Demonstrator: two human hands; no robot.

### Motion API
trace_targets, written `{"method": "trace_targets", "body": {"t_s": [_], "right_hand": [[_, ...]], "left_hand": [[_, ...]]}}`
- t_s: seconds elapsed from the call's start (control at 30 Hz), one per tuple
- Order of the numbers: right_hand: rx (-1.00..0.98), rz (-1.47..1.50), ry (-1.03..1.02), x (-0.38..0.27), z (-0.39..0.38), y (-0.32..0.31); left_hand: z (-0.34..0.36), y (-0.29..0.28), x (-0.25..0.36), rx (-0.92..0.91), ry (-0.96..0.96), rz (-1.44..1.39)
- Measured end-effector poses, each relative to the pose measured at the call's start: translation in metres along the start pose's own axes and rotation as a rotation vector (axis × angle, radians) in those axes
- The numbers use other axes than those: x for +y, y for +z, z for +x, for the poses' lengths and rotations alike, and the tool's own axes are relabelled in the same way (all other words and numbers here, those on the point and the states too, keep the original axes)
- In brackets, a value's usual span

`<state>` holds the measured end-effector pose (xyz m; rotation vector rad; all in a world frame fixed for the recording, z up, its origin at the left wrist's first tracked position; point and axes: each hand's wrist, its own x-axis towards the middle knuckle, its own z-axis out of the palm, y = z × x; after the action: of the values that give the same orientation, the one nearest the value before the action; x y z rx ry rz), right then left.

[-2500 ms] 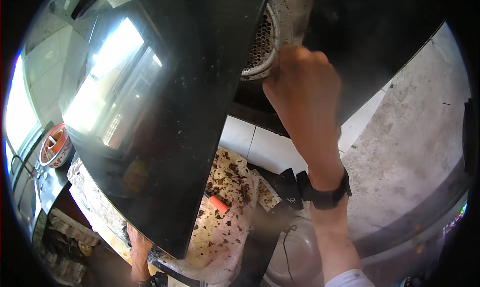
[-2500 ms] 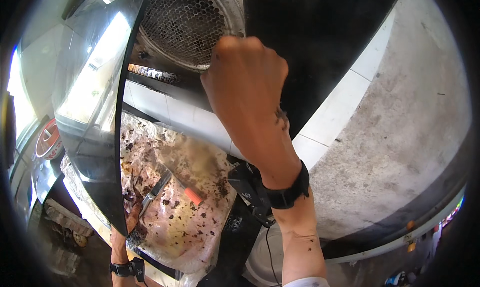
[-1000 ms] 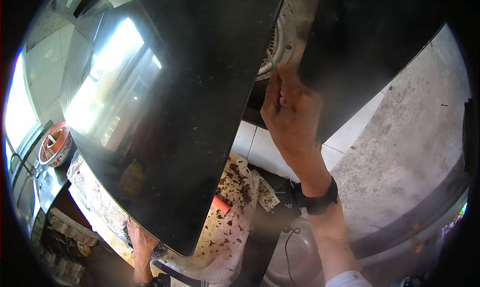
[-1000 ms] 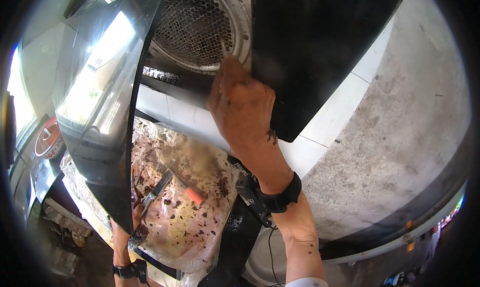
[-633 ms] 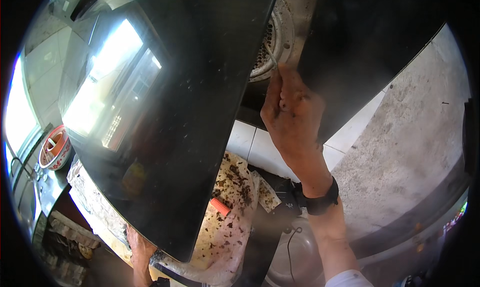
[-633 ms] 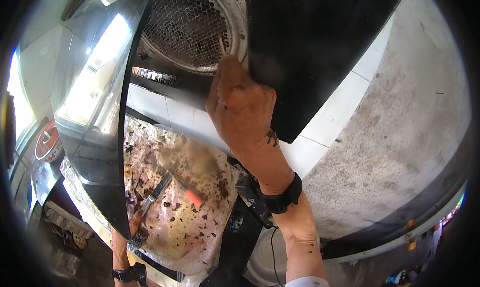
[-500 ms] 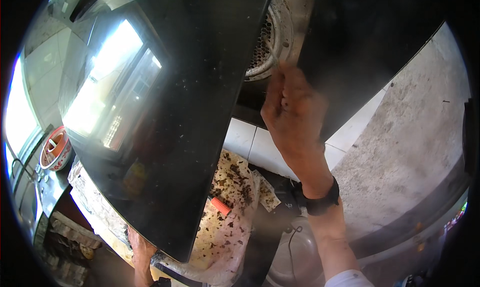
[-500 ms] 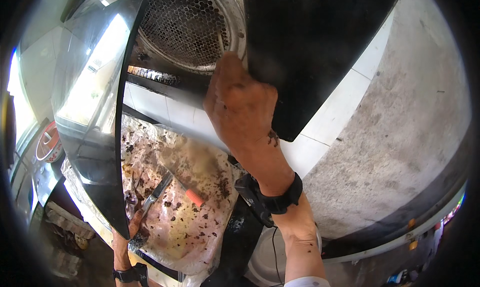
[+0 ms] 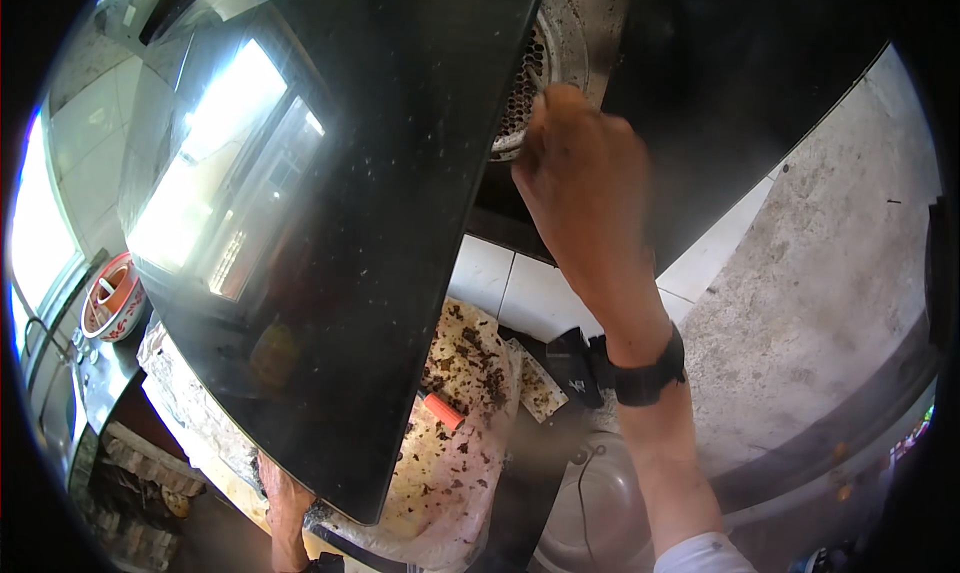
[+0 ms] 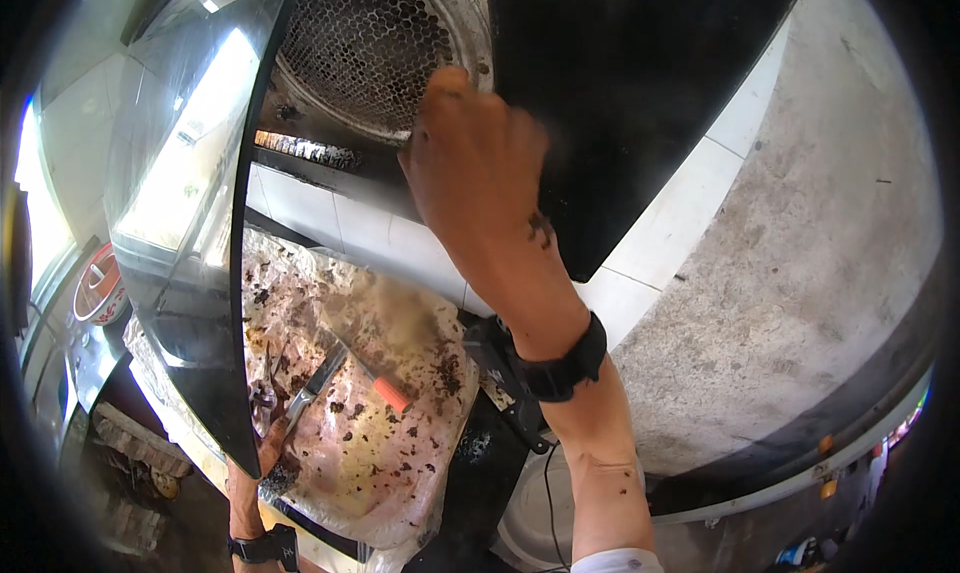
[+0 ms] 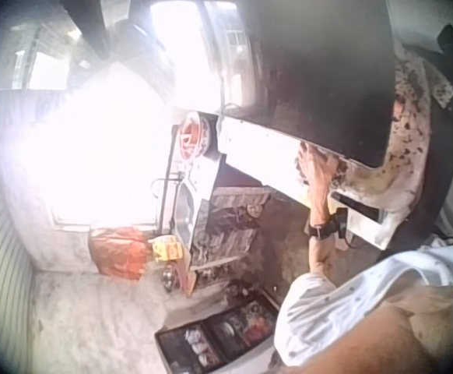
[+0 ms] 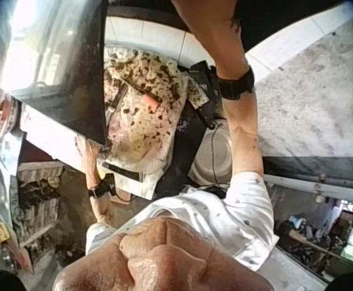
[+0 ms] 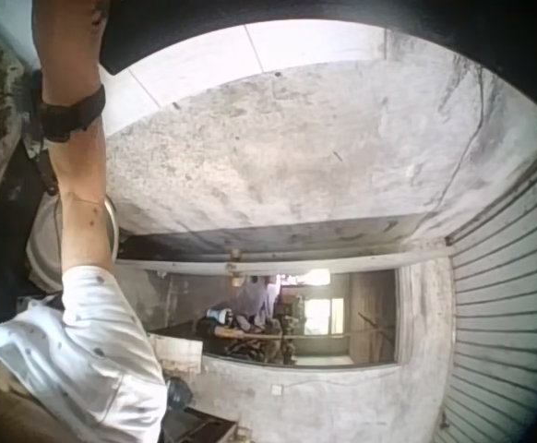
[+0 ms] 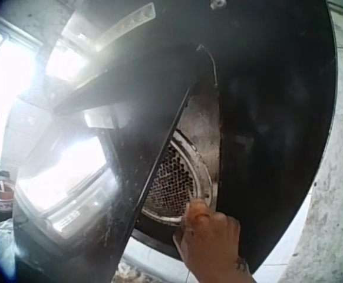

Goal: Repairing or cleaning the filter and vent of a kitchen range hood using various tools.

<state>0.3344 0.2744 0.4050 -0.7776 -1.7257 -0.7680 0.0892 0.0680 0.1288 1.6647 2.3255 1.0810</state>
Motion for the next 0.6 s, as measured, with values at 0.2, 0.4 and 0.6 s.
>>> {"method": "trace_targets", "body": {"t_s": [0.2, 0.4, 0.6], "right_hand": [[0.054, -0.179, -0.204, 0.0, 0.013, 0.001], [0.235, -0.188, -0.402, 0.007, 0.026, -0.004], [0.136, -0.211, -0.442, 0.01, 0.029, -0.005]], "left_hand": [[-0.001, 0.003, -0.002, 0.007, -0.007, 0.072], [-0.004, 0.016, -0.027, 0.016, 0.05, 0.133], [-0.001, 0.012, -0.019, -0.067, -0.04, 0.114]]}}
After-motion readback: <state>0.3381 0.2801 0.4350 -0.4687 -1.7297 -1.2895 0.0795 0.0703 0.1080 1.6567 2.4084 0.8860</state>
